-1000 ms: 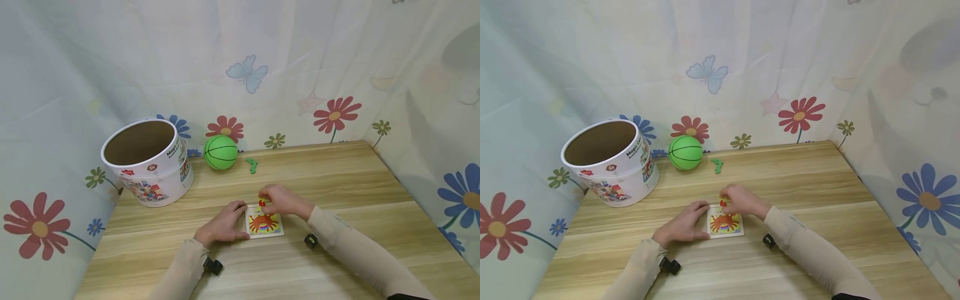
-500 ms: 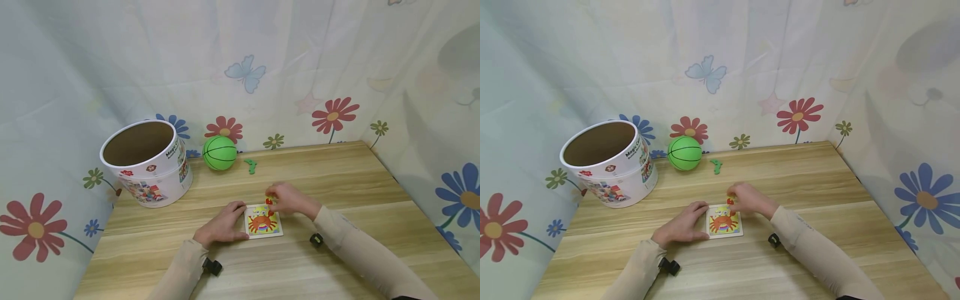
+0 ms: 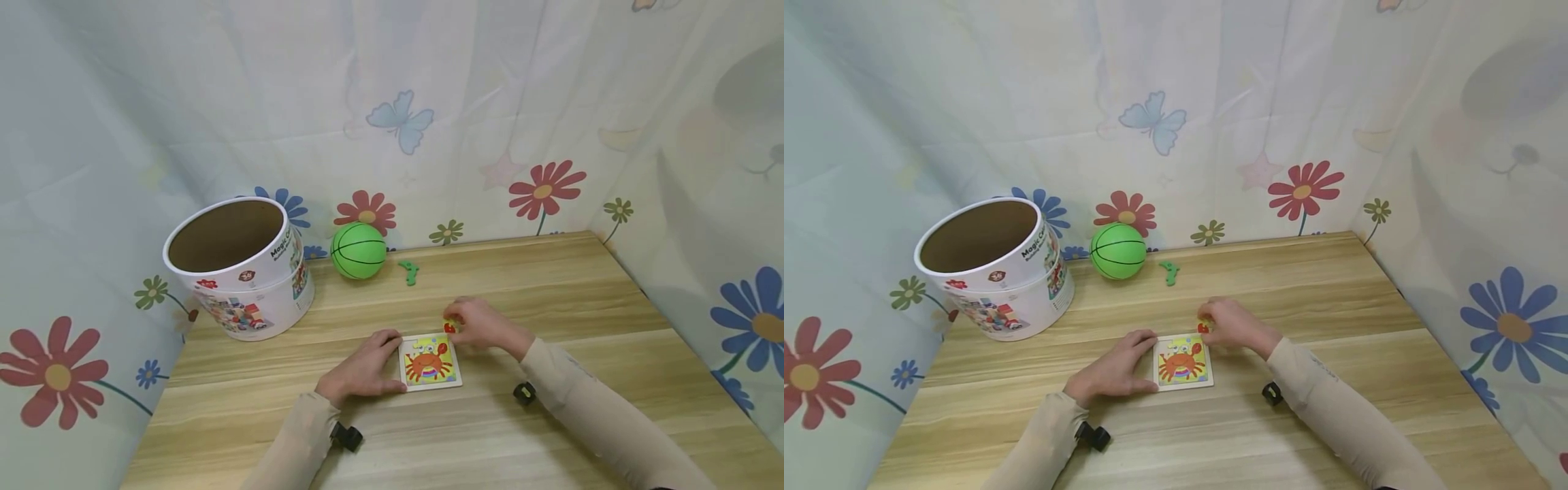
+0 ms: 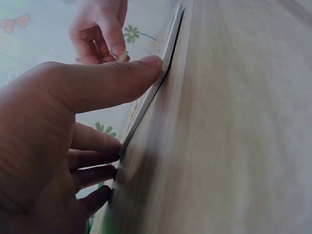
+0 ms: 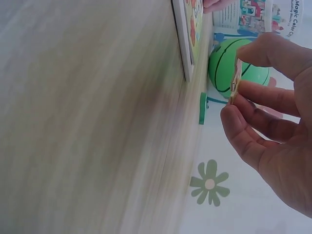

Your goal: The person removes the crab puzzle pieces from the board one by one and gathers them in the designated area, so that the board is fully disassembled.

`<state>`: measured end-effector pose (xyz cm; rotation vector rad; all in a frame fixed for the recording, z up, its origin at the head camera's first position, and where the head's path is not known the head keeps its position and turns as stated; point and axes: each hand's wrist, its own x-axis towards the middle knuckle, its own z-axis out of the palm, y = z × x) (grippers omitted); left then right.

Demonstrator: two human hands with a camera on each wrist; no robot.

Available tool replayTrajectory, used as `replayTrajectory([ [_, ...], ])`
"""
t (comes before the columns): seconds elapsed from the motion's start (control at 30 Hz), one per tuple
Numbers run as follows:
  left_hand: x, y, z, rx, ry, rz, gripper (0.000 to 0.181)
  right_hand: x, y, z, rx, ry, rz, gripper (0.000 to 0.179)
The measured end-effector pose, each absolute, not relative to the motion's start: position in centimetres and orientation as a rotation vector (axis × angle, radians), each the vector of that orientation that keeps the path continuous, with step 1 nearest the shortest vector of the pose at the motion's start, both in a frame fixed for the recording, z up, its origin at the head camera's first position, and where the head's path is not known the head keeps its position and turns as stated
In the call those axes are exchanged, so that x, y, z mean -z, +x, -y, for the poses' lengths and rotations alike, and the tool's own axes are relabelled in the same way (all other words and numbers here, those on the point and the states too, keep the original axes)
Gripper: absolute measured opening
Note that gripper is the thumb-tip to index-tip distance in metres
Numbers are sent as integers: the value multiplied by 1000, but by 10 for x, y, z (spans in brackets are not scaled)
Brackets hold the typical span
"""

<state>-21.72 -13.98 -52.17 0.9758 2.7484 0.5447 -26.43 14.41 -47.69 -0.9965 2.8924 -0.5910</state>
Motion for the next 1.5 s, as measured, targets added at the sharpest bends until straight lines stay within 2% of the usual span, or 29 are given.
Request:
replayTrajectory([
  [0.9,524,-216,140,-541,968,-2751,95,490,-266,-174,568,-898,-2882,35],
  [1.2,523,-218,140,-531,970,-2752,95,492,-268,-178,541,-907,-2869,26],
  [1.5,522,-216,140,-534,967,-2751,95,495,-267,-178,493,-888,-2844,33],
])
